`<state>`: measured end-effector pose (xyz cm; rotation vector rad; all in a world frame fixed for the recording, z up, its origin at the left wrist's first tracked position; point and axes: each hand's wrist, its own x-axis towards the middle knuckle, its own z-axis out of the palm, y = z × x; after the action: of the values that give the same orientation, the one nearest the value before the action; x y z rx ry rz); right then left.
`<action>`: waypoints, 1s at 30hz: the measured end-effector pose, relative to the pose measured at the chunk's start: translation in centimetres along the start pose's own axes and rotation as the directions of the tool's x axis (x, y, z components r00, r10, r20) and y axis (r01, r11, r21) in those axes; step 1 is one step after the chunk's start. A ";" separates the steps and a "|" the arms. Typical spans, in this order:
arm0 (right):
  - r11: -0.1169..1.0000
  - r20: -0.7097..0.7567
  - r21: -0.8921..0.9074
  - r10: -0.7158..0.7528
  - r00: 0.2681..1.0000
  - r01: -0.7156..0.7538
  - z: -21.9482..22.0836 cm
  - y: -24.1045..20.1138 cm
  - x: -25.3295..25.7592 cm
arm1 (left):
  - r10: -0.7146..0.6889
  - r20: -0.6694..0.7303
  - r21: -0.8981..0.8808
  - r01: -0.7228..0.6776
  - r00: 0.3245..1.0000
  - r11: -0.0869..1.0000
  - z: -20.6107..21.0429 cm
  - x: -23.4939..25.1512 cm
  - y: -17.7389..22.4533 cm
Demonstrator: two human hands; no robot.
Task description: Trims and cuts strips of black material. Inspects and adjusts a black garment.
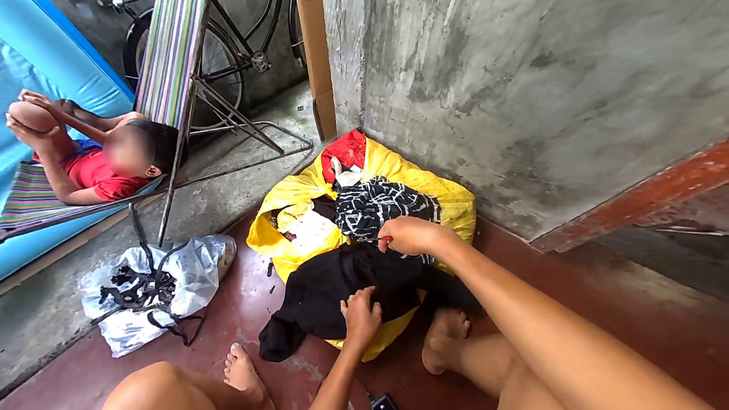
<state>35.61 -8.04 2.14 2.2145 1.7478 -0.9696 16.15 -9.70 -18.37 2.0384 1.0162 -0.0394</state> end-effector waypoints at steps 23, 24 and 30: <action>0.942 -0.292 0.323 0.006 0.956 0.093 7.1 -1.4 3.1 | 0.492 -0.282 -0.467 -0.566 0.823 0.679 -16.3 -1.8 3.0; 0.924 -0.304 0.369 0.023 0.953 0.096 7.9 -1.2 3.4 | 0.487 -0.270 -0.467 -0.555 0.831 0.688 -16.8 -1.9 2.8; 0.658 -0.372 0.723 0.115 0.921 0.210 5.2 -1.9 2.2 | 0.435 0.131 -0.005 -0.438 0.891 0.899 -16.4 -0.3 -2.4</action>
<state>32.11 -8.26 -2.67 3.0656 1.7474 -1.6007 9.18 2.23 -9.14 2.2121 0.4611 0.0532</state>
